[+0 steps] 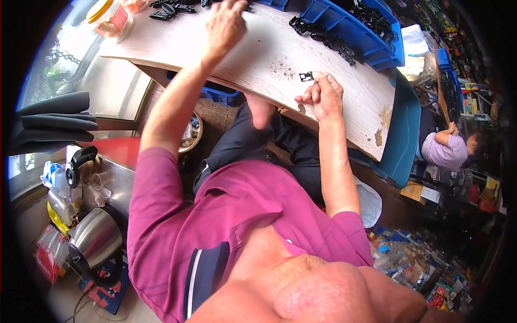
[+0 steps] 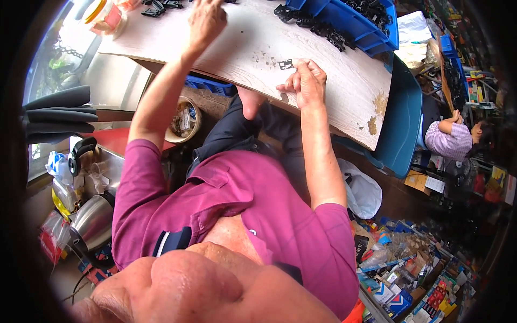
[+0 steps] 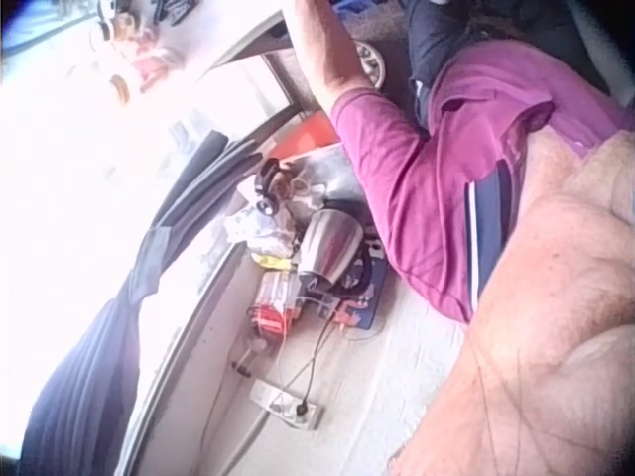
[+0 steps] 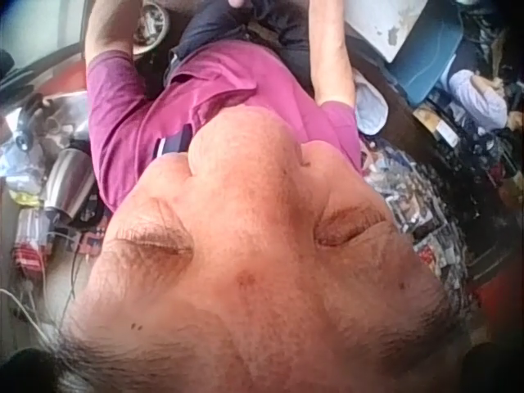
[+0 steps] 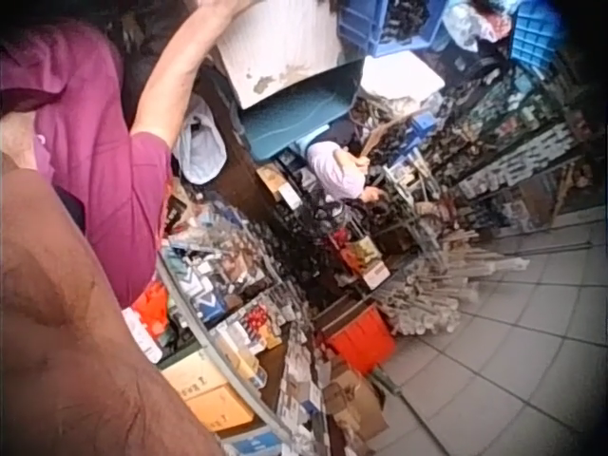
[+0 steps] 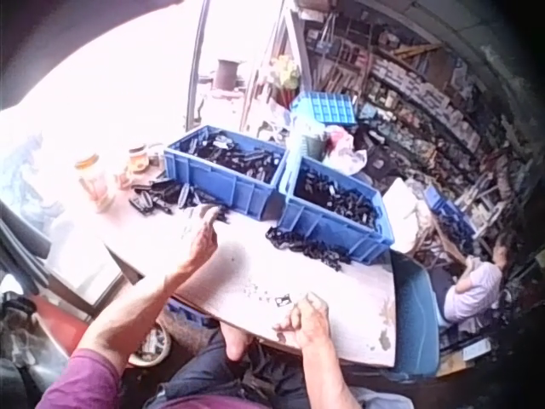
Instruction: The person repeatedly picks up plastic components from the table and assembles them by fitting the pieces together by hand.
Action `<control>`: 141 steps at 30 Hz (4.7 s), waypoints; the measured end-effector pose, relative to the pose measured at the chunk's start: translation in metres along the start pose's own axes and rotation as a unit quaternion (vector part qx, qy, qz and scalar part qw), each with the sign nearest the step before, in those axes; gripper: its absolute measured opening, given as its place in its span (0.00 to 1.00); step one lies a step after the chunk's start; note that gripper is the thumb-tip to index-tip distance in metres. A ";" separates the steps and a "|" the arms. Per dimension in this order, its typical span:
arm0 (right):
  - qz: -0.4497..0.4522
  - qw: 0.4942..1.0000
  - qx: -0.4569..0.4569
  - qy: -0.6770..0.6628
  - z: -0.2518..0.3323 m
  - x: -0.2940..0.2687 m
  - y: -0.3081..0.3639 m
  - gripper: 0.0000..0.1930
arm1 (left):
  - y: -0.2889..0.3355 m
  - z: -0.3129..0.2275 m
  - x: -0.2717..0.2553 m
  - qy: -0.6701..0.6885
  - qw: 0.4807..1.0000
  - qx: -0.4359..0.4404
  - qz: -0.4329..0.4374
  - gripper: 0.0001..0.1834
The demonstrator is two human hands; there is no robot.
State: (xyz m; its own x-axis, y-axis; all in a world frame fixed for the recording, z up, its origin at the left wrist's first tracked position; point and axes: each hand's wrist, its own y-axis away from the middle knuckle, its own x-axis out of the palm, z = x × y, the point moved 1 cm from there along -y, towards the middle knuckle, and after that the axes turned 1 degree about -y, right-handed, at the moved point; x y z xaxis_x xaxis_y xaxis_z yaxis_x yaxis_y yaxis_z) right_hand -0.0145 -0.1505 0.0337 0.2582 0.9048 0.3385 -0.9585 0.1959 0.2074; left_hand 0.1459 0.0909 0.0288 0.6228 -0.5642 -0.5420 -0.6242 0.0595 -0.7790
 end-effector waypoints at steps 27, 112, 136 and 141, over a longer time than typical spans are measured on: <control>-0.021 0.999 -0.027 0.000 -0.003 -0.019 -0.003 0.09 | 0.018 -0.035 0.009 0.279 0.942 -0.058 0.177 0.17; -0.048 0.989 -0.075 -0.116 -0.014 0.008 0.008 0.08 | 0.060 -0.062 -0.011 0.114 0.980 -0.035 0.158 0.14; -0.053 0.991 -0.123 -0.029 -0.001 0.001 0.012 0.08 | 0.094 -0.120 -0.008 0.555 0.740 -0.221 0.310 0.17; -0.043 0.991 -0.128 -0.028 -0.007 -0.003 0.010 0.07 | 0.092 -0.120 -0.010 0.549 0.731 -0.228 0.336 0.17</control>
State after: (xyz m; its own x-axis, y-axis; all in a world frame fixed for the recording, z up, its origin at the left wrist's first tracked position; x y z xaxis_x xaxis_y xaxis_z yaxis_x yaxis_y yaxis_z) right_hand -0.0253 -0.1485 0.0286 0.3388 0.8603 0.3809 -0.9305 0.3662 0.0005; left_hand 0.0256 0.0033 0.0008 -0.4937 -0.8694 0.0205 -0.8634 0.4873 -0.1307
